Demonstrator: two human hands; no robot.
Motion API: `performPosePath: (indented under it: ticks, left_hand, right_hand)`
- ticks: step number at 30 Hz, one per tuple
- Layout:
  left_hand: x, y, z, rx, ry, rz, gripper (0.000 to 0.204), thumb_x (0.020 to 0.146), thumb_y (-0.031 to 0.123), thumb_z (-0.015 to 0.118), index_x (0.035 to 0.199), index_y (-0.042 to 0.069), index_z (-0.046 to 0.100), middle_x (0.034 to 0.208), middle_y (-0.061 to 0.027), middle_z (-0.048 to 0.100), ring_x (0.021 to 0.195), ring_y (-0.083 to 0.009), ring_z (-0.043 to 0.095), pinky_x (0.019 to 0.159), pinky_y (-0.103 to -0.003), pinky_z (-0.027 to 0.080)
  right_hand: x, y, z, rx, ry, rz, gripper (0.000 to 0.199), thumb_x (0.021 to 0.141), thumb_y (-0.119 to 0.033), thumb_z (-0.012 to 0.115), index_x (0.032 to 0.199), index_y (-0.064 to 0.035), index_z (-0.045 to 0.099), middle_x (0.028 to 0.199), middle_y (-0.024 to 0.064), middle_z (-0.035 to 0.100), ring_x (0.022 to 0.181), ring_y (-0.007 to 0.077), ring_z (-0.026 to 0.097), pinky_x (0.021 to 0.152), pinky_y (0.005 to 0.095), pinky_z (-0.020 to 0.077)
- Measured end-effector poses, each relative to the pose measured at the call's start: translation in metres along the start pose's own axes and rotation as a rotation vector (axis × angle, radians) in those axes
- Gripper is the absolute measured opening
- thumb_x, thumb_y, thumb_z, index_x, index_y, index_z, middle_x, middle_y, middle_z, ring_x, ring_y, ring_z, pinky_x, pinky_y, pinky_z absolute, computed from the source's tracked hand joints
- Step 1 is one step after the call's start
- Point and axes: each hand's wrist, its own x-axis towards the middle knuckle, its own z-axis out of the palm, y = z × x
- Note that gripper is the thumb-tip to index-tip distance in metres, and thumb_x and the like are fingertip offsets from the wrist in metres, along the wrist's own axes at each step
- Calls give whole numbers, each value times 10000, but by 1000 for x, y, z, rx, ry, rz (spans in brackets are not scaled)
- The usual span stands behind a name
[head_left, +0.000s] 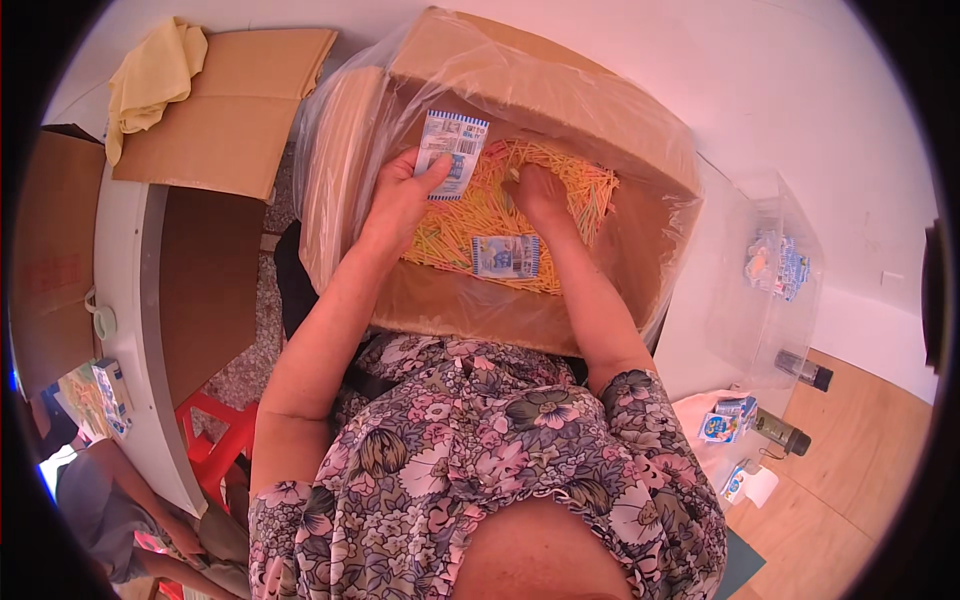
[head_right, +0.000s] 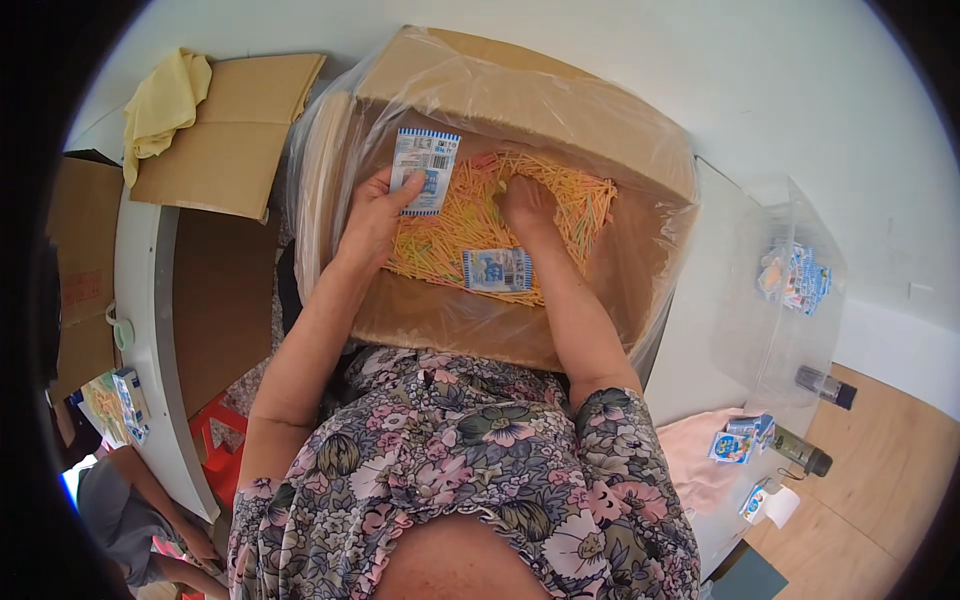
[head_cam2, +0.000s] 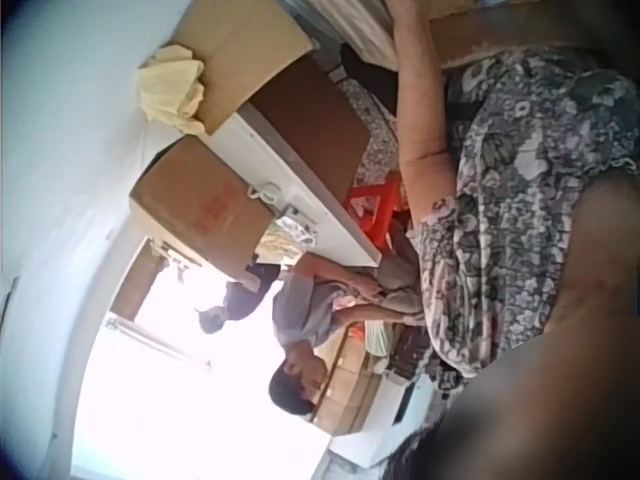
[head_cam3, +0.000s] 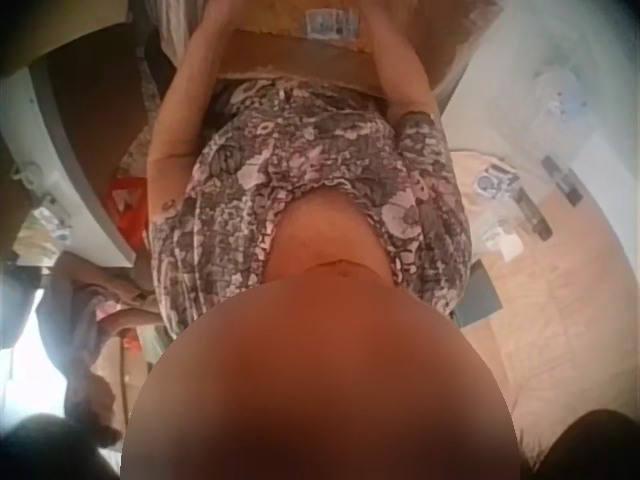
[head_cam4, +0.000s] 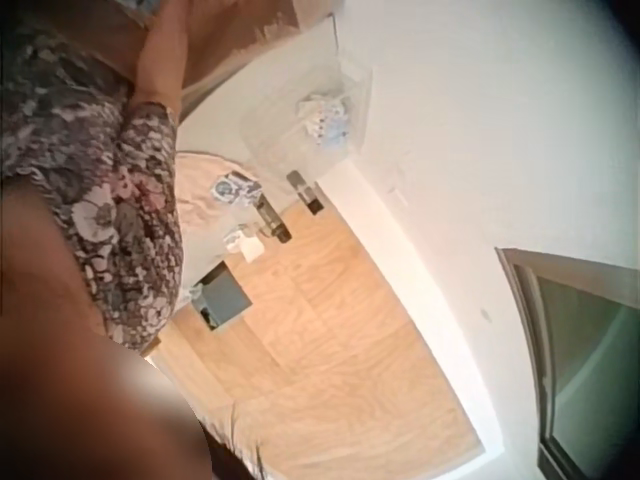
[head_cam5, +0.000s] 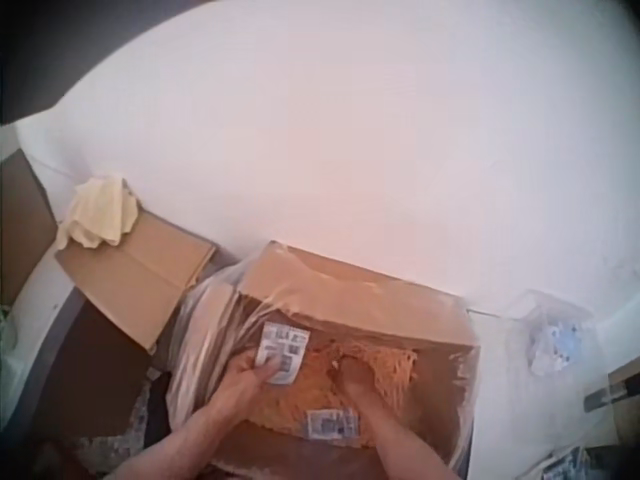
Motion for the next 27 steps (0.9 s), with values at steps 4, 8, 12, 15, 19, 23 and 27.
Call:
performPosePath:
  ticks: [4, 8, 12, 15, 19, 23, 27]
  left_hand:
    - [3, -3, -1, -2, 3, 0, 169, 889, 130, 566, 1003, 18, 623, 926, -37, 659, 793, -89, 607, 725, -241, 480]
    - [1, 0, -2, -5, 14, 5, 167, 890, 131, 566, 1002, 20, 621, 927, -38, 659, 799, -88, 605, 732, -242, 478]
    - [2, -2, -3, -21, -4, 10, 168, 891, 130, 565, 1005, 20, 619, 929, -37, 658, 806, -88, 603, 737, -244, 477]
    - [0, -1, 0, 13, 21, 8, 168, 891, 127, 563, 1008, 19, 618, 928, -38, 659, 807, -92, 605, 737, -246, 478]
    - [1, 0, 0, -26, 14, -4, 164, 890, 125, 564, 1004, 19, 618, 926, -44, 659, 804, -96, 607, 735, -249, 479]
    - [1, 1, 0, -16, 18, -8, 163, 888, 124, 566, 1001, 20, 618, 922, -48, 660, 796, -97, 610, 729, -250, 481]
    - [-1, 0, -1, -16, 31, 14, 147, 878, 125, 585, 983, 32, 630, 913, -41, 665, 782, -96, 621, 715, -242, 493]
  right_hand:
    - [6, 12, 4, 108, 70, -6, 334, 796, -301, 583, 963, -16, 632, 909, 227, 626, 900, 365, 601, 775, 439, 464]
    - [-2, 30, -2, 521, -90, 37, 302, 863, -287, 500, 864, 2, 588, 783, 169, 632, 727, 276, 620, 618, 375, 480]
    - [-14, 20, 0, 1307, -278, 85, 279, 917, -279, 453, 854, -27, 553, 737, 87, 608, 643, 146, 582, 518, 283, 448]
    - [1, 6, 7, 1552, -119, 32, 262, 920, -265, 470, 864, -24, 554, 742, 93, 614, 644, 163, 589, 518, 298, 449]
    - [23, -10, -4, 1696, -11, -52, 230, 916, -249, 490, 877, -29, 549, 748, 98, 617, 647, 175, 591, 511, 305, 444]
    - [18, -18, -9, 1815, 62, 111, 149, 894, -164, 500, 836, -42, 563, 741, 81, 624, 587, 160, 578, 461, 279, 441]
    - [16, -23, -17, 1522, 143, 341, 103, 877, -162, 511, 834, -83, 561, 700, 33, 608, 521, 95, 504, 414, 224, 335]
